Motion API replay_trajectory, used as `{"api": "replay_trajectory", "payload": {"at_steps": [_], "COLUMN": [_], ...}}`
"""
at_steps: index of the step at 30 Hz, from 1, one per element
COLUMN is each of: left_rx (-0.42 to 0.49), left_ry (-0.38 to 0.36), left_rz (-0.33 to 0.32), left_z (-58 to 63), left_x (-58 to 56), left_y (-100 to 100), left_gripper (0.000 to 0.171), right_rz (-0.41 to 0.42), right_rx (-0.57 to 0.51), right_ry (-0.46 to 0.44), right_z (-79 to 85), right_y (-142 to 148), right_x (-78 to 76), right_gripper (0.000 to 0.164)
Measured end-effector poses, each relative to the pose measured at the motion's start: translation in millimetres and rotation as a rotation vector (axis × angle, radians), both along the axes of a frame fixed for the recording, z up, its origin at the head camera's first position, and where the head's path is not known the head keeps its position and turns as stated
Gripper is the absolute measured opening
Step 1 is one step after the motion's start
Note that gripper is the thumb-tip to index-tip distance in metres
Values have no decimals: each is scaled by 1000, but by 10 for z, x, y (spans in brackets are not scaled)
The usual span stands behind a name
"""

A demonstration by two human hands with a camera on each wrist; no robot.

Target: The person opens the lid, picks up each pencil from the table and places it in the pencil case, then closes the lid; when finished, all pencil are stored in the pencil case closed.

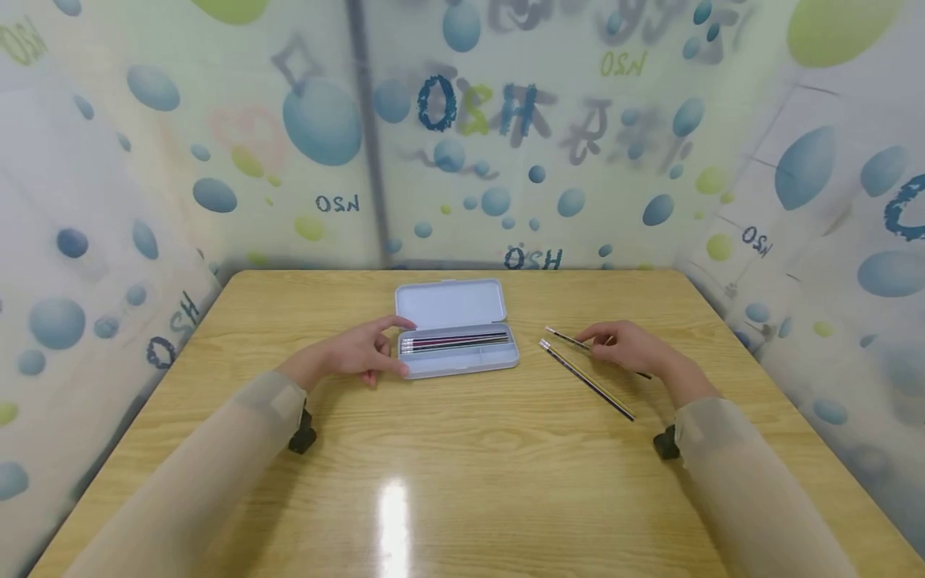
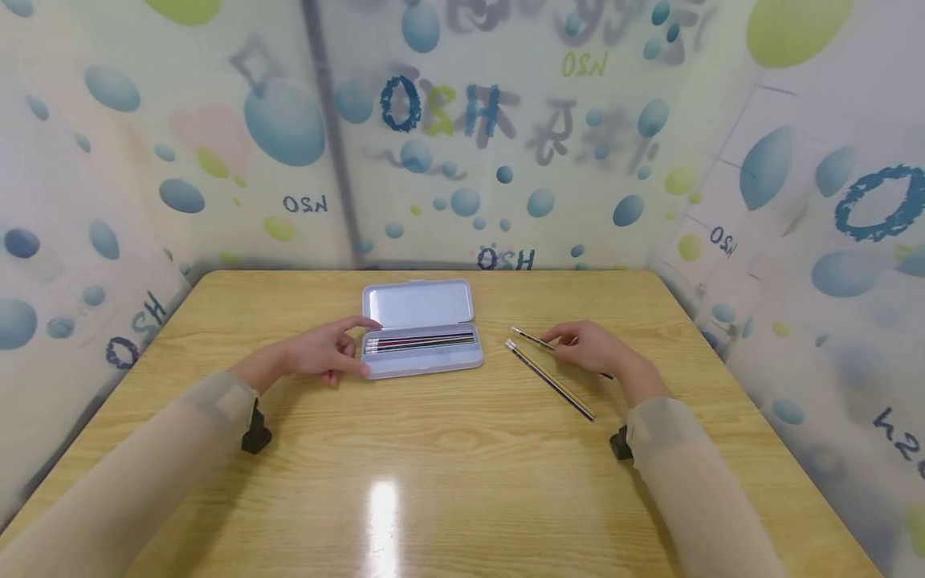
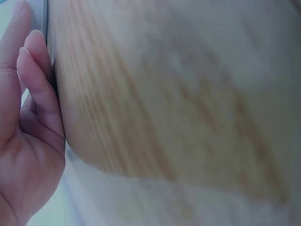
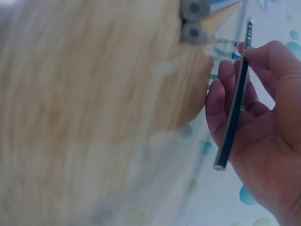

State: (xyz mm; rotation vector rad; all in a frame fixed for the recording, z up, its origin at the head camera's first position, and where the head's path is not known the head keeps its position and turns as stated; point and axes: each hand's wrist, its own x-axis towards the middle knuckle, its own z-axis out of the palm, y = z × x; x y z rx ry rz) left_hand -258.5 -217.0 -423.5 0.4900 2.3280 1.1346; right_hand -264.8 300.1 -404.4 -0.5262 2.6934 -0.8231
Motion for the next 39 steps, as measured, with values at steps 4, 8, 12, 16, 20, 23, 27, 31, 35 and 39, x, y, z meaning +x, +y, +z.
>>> {"api": "replay_trajectory", "payload": {"at_steps": [4,8,12,16,20,23,27,31,35,39], "left_rx": [-6,-13,9,8,-3,-10,-15,-21,-23,-22], "left_ry": [1,-5,-3,-3,4,7,12,16,16,15], "left_rz": [1,0,3,7,6,5,0,-3,-1,-2], "left_z": [14,13,4,4,7,13,12,-2,-8,-19], "left_x": [-6,4,19,28,28,24,10,1,0,-9], "left_y": [12,13,8,3,3,9,14,6,-2,-5], "left_gripper": [92,92,91,91,92,92,91,90,90,90], "right_rz": [-23,-7,30,62,92,104,118,144,151,153], "right_rx": [-86,-121,-101,-82,-66,-66,-69,-62,-65,-79], "right_ry": [-36,-61,-24,6,26,30,43,77,98,95], "right_z": [33,98,177,245,287,300,300,295,277,263], "right_y": [8,-55,-179,-308,-435,-527,-655,-797,-947,-1101], "right_x": [2,4,4,0,-13,-20,-41,-66,-100,-134], "right_gripper": [37,36,37,39,40,40,38,34,32,30]}}
